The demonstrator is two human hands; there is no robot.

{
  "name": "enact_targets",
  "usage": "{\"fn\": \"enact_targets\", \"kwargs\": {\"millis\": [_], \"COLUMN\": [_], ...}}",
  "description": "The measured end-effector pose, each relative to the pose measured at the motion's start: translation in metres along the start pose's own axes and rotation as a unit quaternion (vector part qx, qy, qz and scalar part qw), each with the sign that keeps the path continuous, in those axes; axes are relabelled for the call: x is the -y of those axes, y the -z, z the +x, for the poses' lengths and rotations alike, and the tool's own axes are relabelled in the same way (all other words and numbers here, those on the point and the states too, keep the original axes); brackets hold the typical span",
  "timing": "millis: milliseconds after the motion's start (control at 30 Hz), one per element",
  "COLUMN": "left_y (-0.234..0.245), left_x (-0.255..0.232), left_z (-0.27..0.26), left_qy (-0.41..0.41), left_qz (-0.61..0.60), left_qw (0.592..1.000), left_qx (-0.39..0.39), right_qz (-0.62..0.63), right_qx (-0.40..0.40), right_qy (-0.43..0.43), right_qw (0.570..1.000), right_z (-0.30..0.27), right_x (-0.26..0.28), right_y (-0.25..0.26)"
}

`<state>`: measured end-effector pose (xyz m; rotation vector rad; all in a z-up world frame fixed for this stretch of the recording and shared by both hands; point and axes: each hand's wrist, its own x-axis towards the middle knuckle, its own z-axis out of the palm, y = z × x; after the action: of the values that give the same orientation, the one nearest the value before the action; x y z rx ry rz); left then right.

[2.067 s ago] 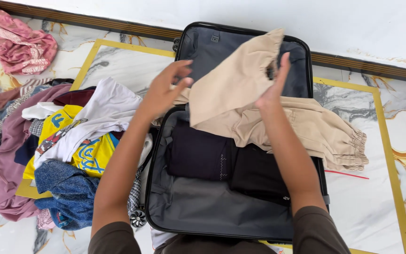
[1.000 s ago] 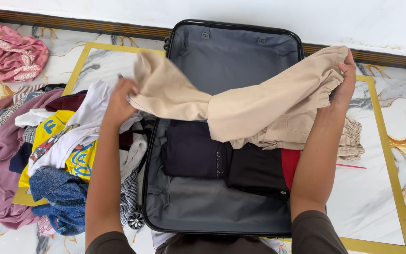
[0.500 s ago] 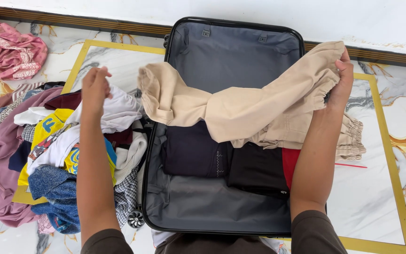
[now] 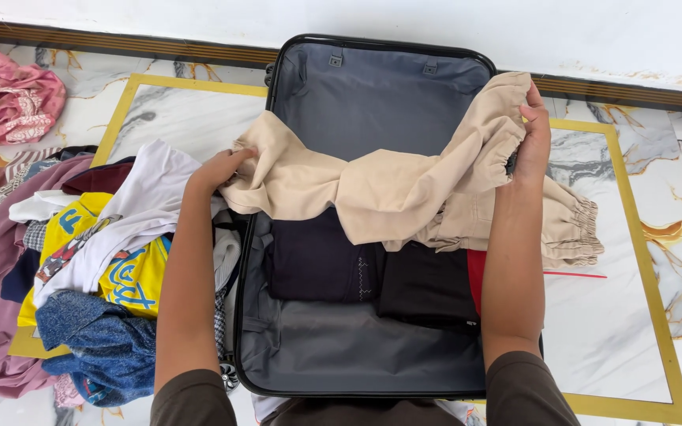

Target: Packing and folding clothes into a suitcase on the floor.

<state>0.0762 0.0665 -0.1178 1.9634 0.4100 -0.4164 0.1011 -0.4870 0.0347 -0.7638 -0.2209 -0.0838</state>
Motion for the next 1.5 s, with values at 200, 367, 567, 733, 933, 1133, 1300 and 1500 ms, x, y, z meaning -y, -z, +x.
{"fn": "enact_targets", "kwargs": {"millis": [200,367,567,733,933,1133,1300,1500], "left_y": [-0.007,-0.006,0.006,0.051,0.07,0.067,0.058,-0.031], "left_x": [-0.031,0.022,-0.017,-0.005,-0.027,-0.041,-0.056,-0.144], "left_z": [-0.03,0.022,-0.029,-0.037,-0.094,-0.131,-0.144,-0.213], "left_qy": [0.01,-0.037,0.026,-0.033,-0.142,-0.243,-0.363,-0.472], "left_qz": [-0.043,0.023,0.253,0.151,-0.308,-0.368,-0.245,-0.122], "left_qw": [0.999,0.995,0.941,0.971,0.93,0.891,0.894,0.86], "left_qx": [0.004,-0.086,-0.223,-0.183,-0.142,-0.106,-0.097,-0.152], "right_qz": [0.016,0.002,0.028,0.04,0.046,0.07,0.005,-0.131], "right_qx": [0.013,0.021,-0.003,0.007,-0.036,-0.002,-0.036,-0.034], "right_qy": [-0.011,-0.01,0.007,0.035,0.035,0.039,0.07,0.069], "right_qw": [1.0,1.0,1.0,0.999,0.998,0.997,0.997,0.988], "right_z": [-0.004,-0.003,0.0,-0.002,-0.005,-0.007,-0.007,-0.036], "right_x": [-0.008,-0.006,-0.008,-0.003,0.006,0.003,-0.013,-0.075], "right_y": [-0.009,-0.007,-0.002,-0.007,-0.031,-0.049,-0.064,-0.141]}}
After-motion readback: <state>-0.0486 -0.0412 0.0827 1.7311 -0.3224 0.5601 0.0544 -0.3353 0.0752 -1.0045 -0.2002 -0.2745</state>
